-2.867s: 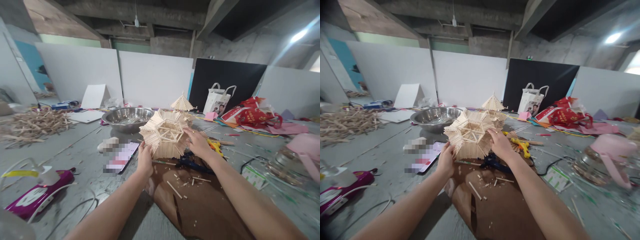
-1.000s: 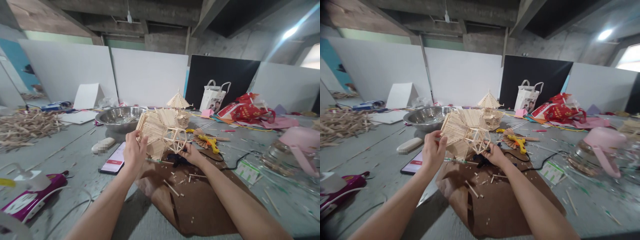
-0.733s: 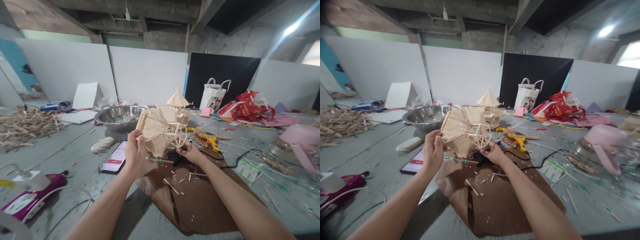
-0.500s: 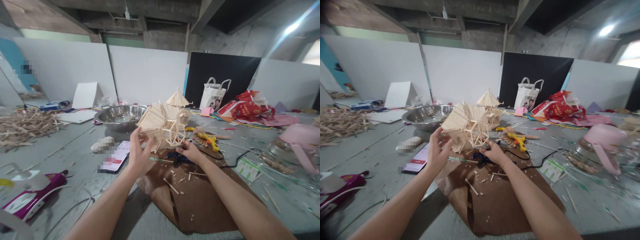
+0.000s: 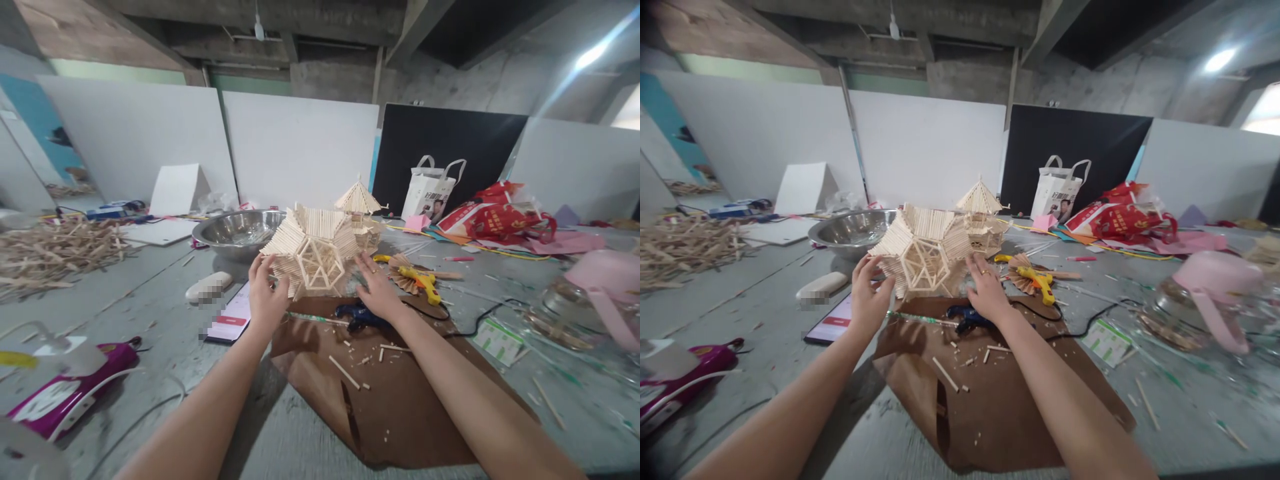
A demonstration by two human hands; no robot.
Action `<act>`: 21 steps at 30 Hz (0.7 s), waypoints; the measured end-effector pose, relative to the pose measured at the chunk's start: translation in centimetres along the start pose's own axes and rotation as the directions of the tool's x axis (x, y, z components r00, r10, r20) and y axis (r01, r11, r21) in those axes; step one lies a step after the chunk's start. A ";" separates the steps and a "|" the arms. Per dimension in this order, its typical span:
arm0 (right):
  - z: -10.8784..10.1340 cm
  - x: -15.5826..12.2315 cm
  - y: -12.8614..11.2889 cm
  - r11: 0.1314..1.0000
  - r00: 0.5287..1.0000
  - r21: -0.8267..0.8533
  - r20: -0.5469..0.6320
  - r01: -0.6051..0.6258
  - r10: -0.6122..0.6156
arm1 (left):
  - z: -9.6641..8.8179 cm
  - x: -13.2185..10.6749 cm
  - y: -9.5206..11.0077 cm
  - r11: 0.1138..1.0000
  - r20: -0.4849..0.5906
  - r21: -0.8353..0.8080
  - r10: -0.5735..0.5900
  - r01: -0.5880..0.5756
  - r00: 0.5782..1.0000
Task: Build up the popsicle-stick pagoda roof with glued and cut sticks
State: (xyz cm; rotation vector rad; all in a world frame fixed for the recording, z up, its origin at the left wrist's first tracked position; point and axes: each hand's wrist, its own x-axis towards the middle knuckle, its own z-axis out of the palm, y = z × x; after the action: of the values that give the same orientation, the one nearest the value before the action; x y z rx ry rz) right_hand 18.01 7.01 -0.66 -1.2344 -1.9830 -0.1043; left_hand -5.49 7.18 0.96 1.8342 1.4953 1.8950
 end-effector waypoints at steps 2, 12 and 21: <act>0.2 0.2 0.2 1.000 1.000 0.001 0.027 -0.012 0.012 | -0.1 0.0 0.0 0.999 0.024 -0.047 -0.007 0.008 1.000; -0.7 -1.0 1.2 0.992 0.992 -0.101 -0.111 -0.074 0.063 | 0.1 -0.2 1.3 0.958 0.242 -0.285 0.026 0.046 0.970; -0.6 -1.4 1.3 0.982 0.983 -0.059 -0.042 -0.180 0.177 | 0.4 -0.8 1.3 0.981 0.240 -0.189 0.006 0.041 0.971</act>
State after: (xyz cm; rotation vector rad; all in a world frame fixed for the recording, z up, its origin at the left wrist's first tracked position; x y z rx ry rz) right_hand 19.67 6.39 -1.59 -1.4352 -1.8408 -0.0995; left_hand -4.25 6.25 1.15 1.8748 1.2021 1.6714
